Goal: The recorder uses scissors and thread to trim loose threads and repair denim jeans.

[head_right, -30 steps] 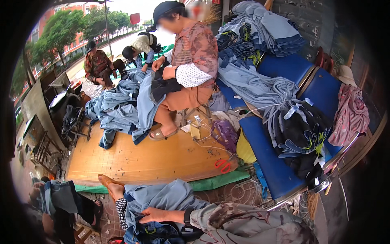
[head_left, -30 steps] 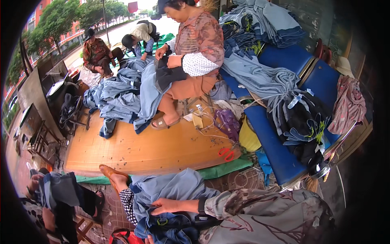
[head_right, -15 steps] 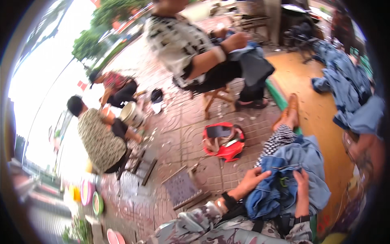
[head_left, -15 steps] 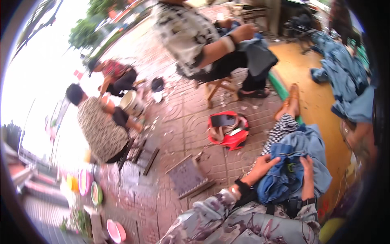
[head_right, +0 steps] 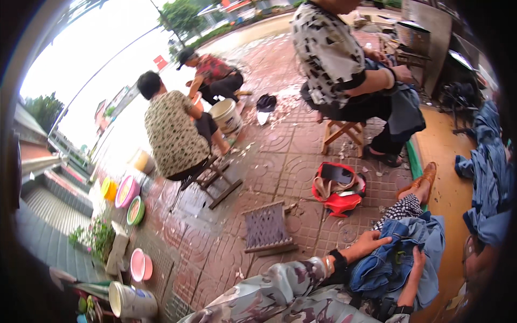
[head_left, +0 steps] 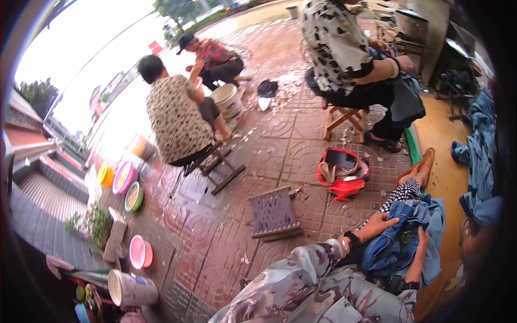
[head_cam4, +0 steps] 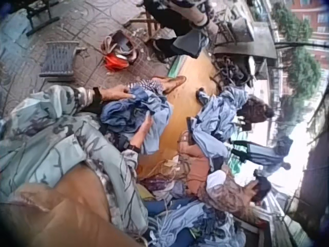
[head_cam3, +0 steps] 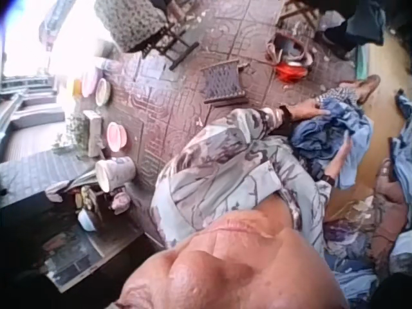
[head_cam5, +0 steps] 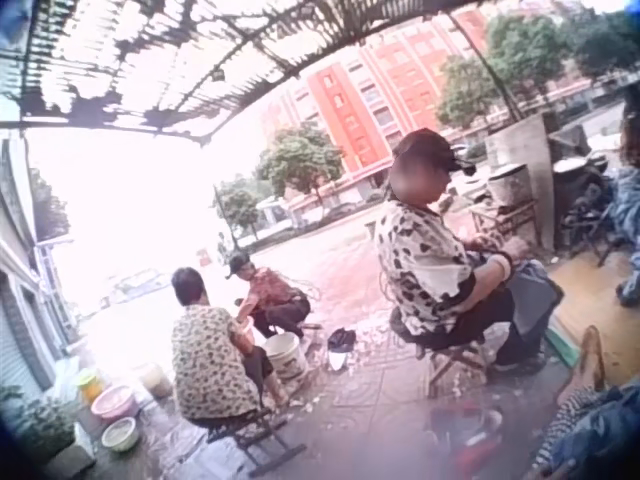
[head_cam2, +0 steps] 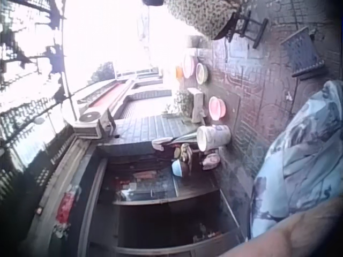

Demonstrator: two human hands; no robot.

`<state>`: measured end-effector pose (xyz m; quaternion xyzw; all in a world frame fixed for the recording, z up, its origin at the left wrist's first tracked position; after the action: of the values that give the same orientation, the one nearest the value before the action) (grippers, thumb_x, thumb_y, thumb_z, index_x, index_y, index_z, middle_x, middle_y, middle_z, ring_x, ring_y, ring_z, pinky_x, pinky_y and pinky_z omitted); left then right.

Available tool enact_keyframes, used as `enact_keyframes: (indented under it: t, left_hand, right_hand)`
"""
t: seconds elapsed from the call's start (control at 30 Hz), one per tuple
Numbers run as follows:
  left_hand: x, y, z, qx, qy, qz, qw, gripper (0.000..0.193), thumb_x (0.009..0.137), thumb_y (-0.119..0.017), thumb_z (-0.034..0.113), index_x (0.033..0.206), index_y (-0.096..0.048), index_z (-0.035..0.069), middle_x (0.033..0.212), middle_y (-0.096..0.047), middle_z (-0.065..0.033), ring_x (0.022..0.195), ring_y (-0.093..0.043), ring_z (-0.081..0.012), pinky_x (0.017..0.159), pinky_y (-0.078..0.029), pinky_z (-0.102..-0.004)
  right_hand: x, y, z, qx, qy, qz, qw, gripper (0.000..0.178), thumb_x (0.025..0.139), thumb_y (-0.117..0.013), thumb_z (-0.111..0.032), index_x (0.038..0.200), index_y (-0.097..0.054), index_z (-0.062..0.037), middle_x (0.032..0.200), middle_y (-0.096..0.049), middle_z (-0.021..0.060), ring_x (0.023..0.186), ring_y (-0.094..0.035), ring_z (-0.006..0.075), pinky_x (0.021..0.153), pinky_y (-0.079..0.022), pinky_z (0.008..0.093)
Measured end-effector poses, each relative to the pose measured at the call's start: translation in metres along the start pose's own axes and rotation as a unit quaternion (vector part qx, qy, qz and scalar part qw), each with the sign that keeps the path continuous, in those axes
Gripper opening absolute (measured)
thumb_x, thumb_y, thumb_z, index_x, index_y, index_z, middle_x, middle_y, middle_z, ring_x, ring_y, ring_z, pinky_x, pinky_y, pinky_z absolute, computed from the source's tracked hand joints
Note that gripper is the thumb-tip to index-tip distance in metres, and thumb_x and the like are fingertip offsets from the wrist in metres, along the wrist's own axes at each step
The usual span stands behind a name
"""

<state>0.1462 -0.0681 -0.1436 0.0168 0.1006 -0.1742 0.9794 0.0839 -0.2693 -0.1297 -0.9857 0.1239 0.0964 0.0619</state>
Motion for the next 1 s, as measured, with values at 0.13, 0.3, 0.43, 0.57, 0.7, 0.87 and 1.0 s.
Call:
enact_keyframes:
  t: [0.13, 0.3, 0.43, 0.57, 0.7, 0.87, 1.0]
  left_hand:
    - [-0.01, 0.006, 0.006, -0.027, -0.006, 0.001, 1.0, 0.048, 0.076, -0.061, 0.047, 0.069, -0.057, -0.001, 0.061, -0.05, -0.0013, 0.06, -0.045, -0.0094, 0.053, -0.038, -0.0293]
    - [-0.002, 0.016, -0.015, 0.025, 0.002, 0.019, 0.999, 0.049, 0.075, -0.062, 0.047, 0.068, -0.057, -0.001, 0.061, -0.05, -0.0017, 0.059, -0.044, -0.0094, 0.052, -0.038, -0.03]
    - [-0.003, 0.011, -0.014, 0.024, 0.011, 0.007, 1.0, 0.048, 0.076, -0.062, 0.047, 0.069, -0.057, -0.001, 0.061, -0.051, -0.0017, 0.06, -0.045, -0.0095, 0.052, -0.038, -0.0296]
    - [-0.003, 0.006, -0.015, 0.003, 0.015, 0.002, 1.0, 0.047, 0.076, -0.062, 0.046, 0.074, -0.06, -0.001, 0.064, -0.053, -0.0014, 0.061, -0.047, -0.0096, 0.054, -0.04, -0.0288]
    - [-0.003, 0.003, -0.016, -0.01, 0.016, -0.002, 1.0, 0.046, 0.077, -0.062, 0.044, 0.08, -0.061, -0.002, 0.066, -0.055, -0.001, 0.063, -0.049, -0.0095, 0.056, -0.041, -0.0279]
    - [0.001, 0.007, -0.023, -0.023, 0.024, -0.012, 0.999, 0.045, 0.077, -0.062, 0.042, 0.081, -0.062, -0.002, 0.068, -0.056, -0.0014, 0.065, -0.05, -0.0094, 0.058, -0.042, -0.0276]
    - [0.001, 0.007, -0.018, 0.023, 0.042, -0.013, 0.999, 0.045, 0.077, -0.062, 0.043, 0.081, -0.062, -0.002, 0.067, -0.056, -0.0018, 0.064, -0.05, -0.0094, 0.057, -0.042, -0.027]
  right_hand:
    - [-0.04, -0.014, -0.039, -0.058, 0.013, 0.093, 0.994, 0.055, 0.086, -0.048, -0.036, 0.126, -0.037, 0.0009, 0.124, -0.039, 0.0096, 0.117, -0.034, 0.018, 0.099, -0.023, 0.028]
    - [-0.04, -0.031, -0.043, -0.078, -0.005, 0.062, 0.995, 0.056, 0.086, -0.048, -0.037, 0.127, -0.036, 0.0, 0.124, -0.039, 0.0091, 0.116, -0.036, 0.0187, 0.099, -0.024, 0.0296]
    - [-0.032, -0.015, -0.029, -0.064, -0.006, 0.062, 0.996, 0.055, 0.086, -0.048, -0.037, 0.127, -0.037, -0.0005, 0.124, -0.04, 0.0091, 0.116, -0.036, 0.0188, 0.098, -0.025, 0.0297]
    - [-0.011, 0.015, 0.004, -0.071, -0.007, 0.037, 0.997, 0.055, 0.086, -0.048, -0.037, 0.126, -0.037, -0.0007, 0.123, -0.04, 0.009, 0.116, -0.036, 0.0189, 0.098, -0.025, 0.0295]
    - [-0.004, 0.023, 0.013, -0.085, -0.04, 0.058, 0.994, 0.053, 0.087, -0.047, -0.036, 0.124, -0.04, 0.0004, 0.125, -0.039, 0.0093, 0.115, -0.036, 0.0189, 0.098, -0.024, 0.0298]
    - [-0.012, 0.005, -0.012, -0.095, -0.004, 0.144, 0.985, 0.044, 0.084, -0.054, -0.034, 0.111, -0.045, -0.0002, 0.107, -0.048, 0.0079, 0.096, -0.045, 0.0158, 0.085, -0.035, 0.0274]
    - [0.023, 0.037, 0.031, -0.069, 0.006, 0.059, 0.996, 0.042, 0.085, -0.053, -0.03, 0.112, -0.047, 0.0006, 0.107, -0.05, 0.0072, 0.095, -0.047, 0.0148, 0.084, -0.036, 0.027]
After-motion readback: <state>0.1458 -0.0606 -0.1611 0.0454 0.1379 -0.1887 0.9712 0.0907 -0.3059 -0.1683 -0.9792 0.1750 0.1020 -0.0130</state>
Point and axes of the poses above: each hand's wrist, its own x-axis towards the middle knuckle, its own y-axis out of the back of the hand, z = x × y, the point moved 10 cm from there along x, towards the middle knuckle
